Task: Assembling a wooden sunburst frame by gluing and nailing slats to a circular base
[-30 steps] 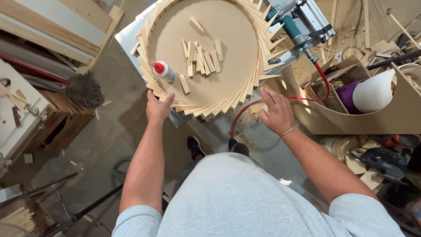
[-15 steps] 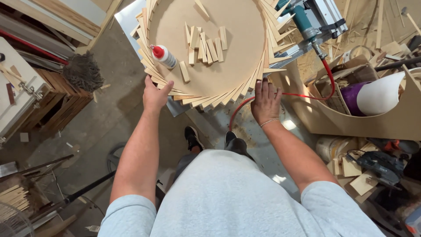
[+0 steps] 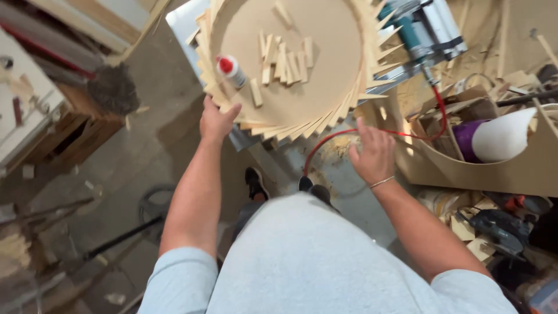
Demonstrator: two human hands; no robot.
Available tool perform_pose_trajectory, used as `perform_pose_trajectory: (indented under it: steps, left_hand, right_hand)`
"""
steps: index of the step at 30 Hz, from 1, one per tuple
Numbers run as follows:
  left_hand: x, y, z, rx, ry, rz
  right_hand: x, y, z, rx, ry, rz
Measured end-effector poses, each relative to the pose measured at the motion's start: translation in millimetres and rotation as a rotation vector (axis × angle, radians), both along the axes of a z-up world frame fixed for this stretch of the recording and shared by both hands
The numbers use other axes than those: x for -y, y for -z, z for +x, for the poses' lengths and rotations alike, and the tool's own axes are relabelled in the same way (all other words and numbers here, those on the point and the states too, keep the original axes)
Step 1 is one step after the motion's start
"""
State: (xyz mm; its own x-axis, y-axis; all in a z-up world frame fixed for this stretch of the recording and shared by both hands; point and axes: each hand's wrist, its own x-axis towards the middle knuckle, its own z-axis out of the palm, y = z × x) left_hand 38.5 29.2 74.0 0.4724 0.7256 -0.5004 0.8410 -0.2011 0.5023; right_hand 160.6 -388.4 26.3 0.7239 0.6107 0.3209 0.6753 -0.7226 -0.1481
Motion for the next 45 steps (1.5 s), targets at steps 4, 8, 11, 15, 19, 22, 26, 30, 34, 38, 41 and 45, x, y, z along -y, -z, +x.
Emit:
perform_pose_trajectory:
  steps: [4, 8, 11, 15, 19, 22, 26, 30, 34, 38, 41, 45]
  left_hand:
    - [-5.6, 12.7, -1.2, -0.019, -0.005, -0.009]
    - [-9.5, 35.3, -4.7, -0.003, -0.034, 0.026]
    - [1.7, 15.6, -7.2, 0.047, -0.03, 0.062]
    - [13.8, -2.5, -7.3, 0.194, 0.049, 0.42]
    - [-5.7, -5.4, 13.1, 0.396, 0.214, 0.448]
    - [-29.2, 4.8, 38.3, 0.559, 0.209, 0.425]
    - [-53.6, 48.0, 57.8, 0.651, 0.259, 0.286]
    - [-62.8, 46.4, 59.7, 0.789, 0.289, 0.277]
    - [-63.8, 17.6, 54.2, 0.944, 0.297, 0.291]
    - [-46.8, -36.1, 36.1, 0.624, 0.289, -0.076]
    - [-29.7, -52.0, 28.4, 0.532, 0.333, -0.298]
    - [7.7, -51.1, 19.4, 0.665, 0.273, -0.698]
  right_hand:
    - [-11.8, -14.0, -11.2, -0.198, -0.057, 0.233]
    - [-33.0, -23.3, -32.9, -0.264, -0.112, 0.267]
    - [-48.1, -27.2, -48.2, -0.316, -0.137, 0.274]
    - [-74.2, -43.3, -60.1, -0.377, -0.201, 0.318]
    - [-93.7, -37.0, -65.1, -0.376, -0.215, 0.283]
    - [-112.1, -55.7, -79.6, -0.495, -0.111, 0.266]
    - [-140.2, -82.6, -102.9, -0.566, -0.13, 0.18]
    - [-151.0, -53.0, -128.3, -0.659, -0.127, -0.13]
    - [-154.3, -44.5, -141.3, -0.794, -0.033, -0.131]
    - [-142.6, -50.2, -148.2, -1.583, 0.204, 0.935]
    - [-124.8, -56.4, -143.9, -1.77, 0.013, 1.538]
    - [-107.2, -56.3, -147.2, -1.626, -0.022, 1.61]
